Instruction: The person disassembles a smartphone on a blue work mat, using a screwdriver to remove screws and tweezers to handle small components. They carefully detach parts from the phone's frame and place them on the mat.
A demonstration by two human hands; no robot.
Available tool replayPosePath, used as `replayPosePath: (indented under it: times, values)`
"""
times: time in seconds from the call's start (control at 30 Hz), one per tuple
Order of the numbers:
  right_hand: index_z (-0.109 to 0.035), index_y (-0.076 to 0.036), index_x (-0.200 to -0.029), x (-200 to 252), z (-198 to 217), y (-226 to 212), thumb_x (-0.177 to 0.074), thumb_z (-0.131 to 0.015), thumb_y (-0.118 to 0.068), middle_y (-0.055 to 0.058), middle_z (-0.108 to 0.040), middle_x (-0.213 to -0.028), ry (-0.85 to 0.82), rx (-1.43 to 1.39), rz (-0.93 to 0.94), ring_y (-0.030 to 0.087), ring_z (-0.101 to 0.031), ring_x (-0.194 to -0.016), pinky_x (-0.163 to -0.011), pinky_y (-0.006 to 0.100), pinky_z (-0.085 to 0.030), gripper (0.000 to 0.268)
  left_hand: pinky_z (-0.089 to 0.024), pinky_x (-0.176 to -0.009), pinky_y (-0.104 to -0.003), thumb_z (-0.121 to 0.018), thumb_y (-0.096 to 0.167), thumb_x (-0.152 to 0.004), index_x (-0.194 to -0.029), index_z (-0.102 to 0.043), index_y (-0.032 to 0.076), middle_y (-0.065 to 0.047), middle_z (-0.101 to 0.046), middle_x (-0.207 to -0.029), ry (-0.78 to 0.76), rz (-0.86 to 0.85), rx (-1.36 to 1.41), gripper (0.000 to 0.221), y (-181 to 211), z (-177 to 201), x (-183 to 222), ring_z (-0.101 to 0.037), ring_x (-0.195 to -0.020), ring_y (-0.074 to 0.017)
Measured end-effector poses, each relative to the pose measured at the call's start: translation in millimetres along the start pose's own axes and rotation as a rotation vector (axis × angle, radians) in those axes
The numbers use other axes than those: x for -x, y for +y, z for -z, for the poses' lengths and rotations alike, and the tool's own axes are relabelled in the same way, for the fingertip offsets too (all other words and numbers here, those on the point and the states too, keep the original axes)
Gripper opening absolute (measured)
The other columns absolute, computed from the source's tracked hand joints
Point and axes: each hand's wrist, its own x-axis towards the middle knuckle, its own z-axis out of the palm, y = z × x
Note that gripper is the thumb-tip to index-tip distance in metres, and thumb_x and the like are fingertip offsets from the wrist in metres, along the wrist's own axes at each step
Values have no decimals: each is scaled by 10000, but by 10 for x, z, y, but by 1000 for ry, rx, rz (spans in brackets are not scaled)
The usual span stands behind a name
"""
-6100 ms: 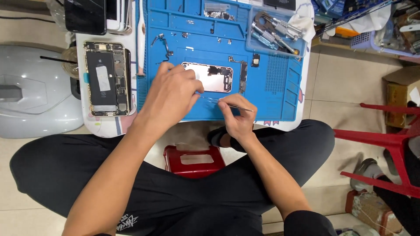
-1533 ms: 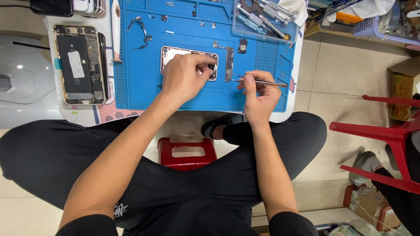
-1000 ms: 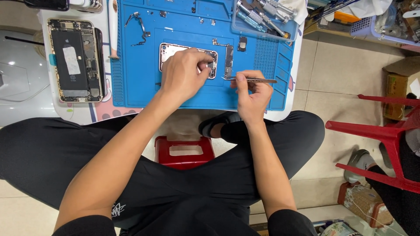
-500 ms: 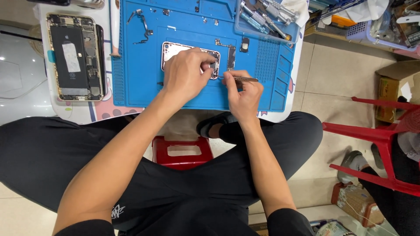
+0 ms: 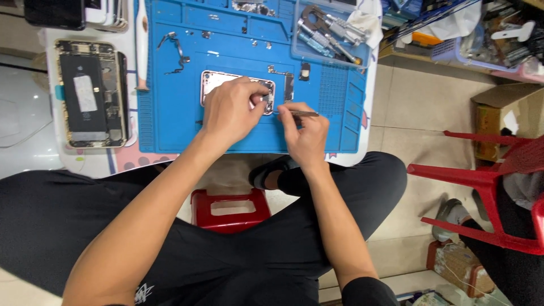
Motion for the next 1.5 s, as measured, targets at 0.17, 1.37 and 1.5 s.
replayPosePath:
  times: [0.17, 1.37, 1.5]
  values:
    - [-804, -124, -907, 13, 17, -8, -1005, -750, -157, 50, -766, -692, -25, 32, -11, 229, -722, -596, -566, 304, -582, 117, -575, -643, -430, -793, 91, -810, -1034, -843, 124, -5, -715, -742, -20, 45, -13, 232, 7, -27, 15, -729, -686, -249]
    - [-808, -56, -930, 20, 5, -1, -1044, -712, -97, 100, -762, -701, -31, -1, 36, 265, -719, -581, -539, 311, -570, 155, -582, -648, -452, -818, 74, -792, -1008, -832, 108, 9, -693, -719, 5, 16, 28, 219, -46, -30, 47, -726, -692, -268]
    - [-808, -66, -922, 21, 6, -11, -1037, -722, -101, 92, -763, -697, -28, -4, 37, 260, -722, -583, -540, 309, -572, 147, -580, -642, -456, -825, 89, -786, -1011, -831, 113, 4, -698, -720, 8, 21, 34, 226, -52, -30, 44, -727, -684, -265]
